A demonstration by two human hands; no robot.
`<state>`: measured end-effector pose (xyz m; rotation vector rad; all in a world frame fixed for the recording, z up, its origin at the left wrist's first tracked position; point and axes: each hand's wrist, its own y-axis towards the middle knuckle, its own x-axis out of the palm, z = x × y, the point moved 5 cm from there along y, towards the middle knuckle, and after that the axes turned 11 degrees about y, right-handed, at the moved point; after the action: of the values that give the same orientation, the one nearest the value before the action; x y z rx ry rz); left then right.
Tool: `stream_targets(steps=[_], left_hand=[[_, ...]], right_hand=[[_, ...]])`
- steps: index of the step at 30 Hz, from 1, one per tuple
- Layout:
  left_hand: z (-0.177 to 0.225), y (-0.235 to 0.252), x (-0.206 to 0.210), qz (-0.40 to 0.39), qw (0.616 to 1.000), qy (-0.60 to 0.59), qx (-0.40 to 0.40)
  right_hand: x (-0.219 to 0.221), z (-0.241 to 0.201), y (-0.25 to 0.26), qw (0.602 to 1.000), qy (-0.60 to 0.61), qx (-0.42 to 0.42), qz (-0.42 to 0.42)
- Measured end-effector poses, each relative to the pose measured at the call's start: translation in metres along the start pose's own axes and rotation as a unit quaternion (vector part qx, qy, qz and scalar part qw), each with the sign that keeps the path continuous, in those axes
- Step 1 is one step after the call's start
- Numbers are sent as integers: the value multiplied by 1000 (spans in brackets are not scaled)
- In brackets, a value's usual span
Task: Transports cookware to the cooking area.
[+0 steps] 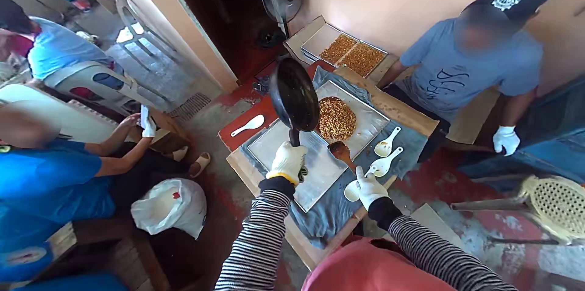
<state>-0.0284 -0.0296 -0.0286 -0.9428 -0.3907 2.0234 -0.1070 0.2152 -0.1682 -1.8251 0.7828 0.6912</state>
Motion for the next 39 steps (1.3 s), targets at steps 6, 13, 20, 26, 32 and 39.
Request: stream_targets(steps=[6,13,20,26,32,39], left_hand=[[-32,-24,-40,-16,991,-130,2],[-63,-48,-77,-25,984,-175,12],[-88,-49,-97,-55,970,-236,8],[-101,-56,-101,-116,940,-319,-23],[-114,-64,-99,-142,930,-338,-26],[-111,-77,-98,-226,897,-380,-17]], right_hand=[[36,-6,-5,1000,10,18,-13],[63,-4,-23,1000,21,2,-2],[61,-17,-51,991,128,-23,-30],[32,-29,-56,795,604,51,-3],[41,-25,-45,641,765,63,11],[36,-30,-37,732,673,96,47]])
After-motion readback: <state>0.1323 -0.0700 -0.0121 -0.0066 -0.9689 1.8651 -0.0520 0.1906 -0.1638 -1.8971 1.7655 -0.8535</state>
